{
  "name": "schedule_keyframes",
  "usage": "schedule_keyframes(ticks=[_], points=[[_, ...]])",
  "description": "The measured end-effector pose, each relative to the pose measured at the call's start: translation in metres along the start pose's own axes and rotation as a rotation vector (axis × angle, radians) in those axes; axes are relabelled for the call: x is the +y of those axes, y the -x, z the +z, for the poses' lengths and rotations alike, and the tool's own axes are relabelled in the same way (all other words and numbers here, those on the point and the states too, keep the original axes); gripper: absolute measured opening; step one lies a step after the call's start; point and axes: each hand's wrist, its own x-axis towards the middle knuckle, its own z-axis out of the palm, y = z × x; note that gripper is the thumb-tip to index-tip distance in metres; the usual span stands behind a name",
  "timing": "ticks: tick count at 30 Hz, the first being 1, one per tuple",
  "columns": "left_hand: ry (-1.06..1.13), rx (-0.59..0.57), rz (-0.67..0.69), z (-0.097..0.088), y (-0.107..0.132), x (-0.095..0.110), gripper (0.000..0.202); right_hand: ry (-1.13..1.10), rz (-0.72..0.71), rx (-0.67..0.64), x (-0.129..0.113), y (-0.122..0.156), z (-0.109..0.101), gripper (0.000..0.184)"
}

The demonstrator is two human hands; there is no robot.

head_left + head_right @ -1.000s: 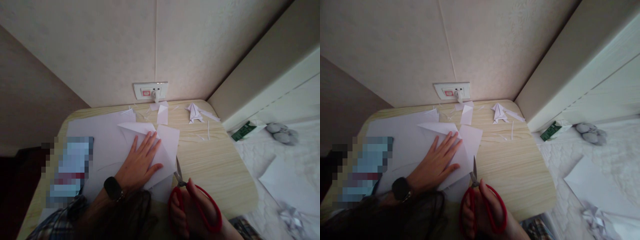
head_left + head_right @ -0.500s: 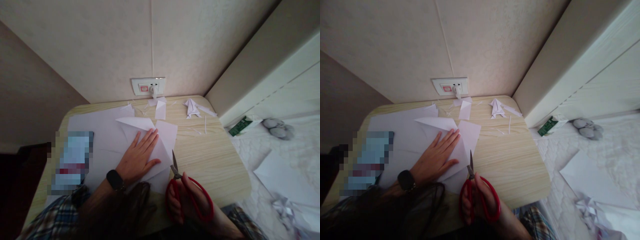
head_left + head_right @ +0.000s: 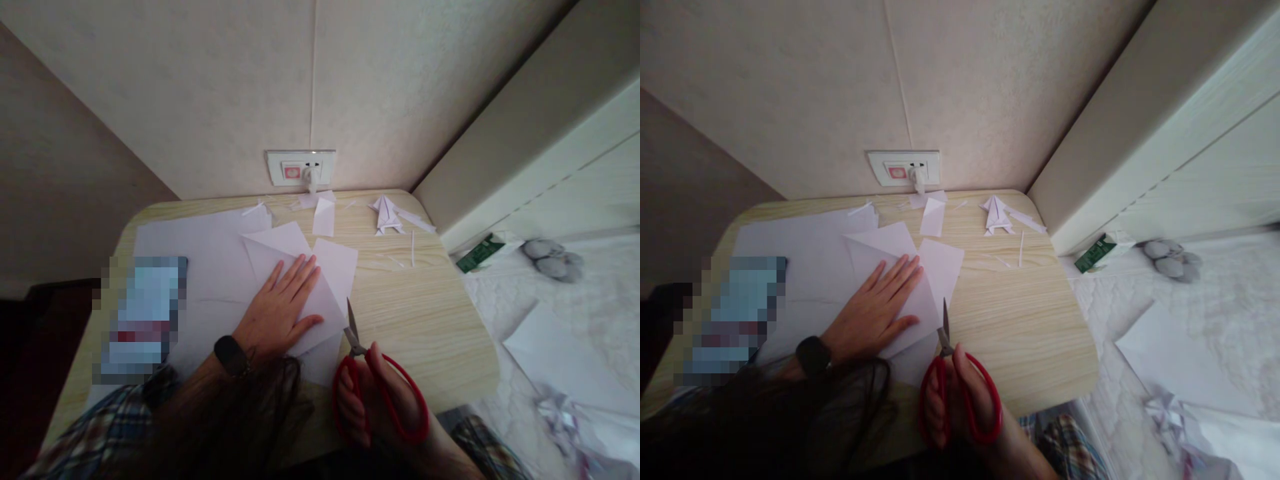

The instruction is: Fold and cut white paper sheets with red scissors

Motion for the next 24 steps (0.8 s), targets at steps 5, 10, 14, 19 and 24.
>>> schedule_keyframes(ticks=[5, 10, 14, 19, 24], points=[[-0.017, -0.001, 0.007, 0.0003, 0.0006, -0.0006, 0.076, 0.006, 0.017, -0.006, -0.002, 0.0006, 0.0028, 0.057], [-0.034, 0.021, 0.002, 0.0028, -0.0008, -0.001, 0.079, 0.014, 0.028, 0.024, -0.002, 0.0034, 0.0024, 0.058], [-0.037, 0.034, 0.002, 0.0048, -0.0016, -0.0014, 0.08, 0.012, 0.013, 0.053, -0.0027, 0.0031, 0.0032, 0.059], [-0.036, 0.044, 0.003, 0.0043, -0.0002, -0.0007, 0.081, -0.005, 0.001, 0.047, -0.0031, 0.0015, 0.0045, 0.059], [-0.038, 0.049, 0.001, 0.0049, 0.0004, -0.0002, 0.08, -0.016, -0.012, 0.068, -0.0008, 0.0011, 0.0051, 0.06]])
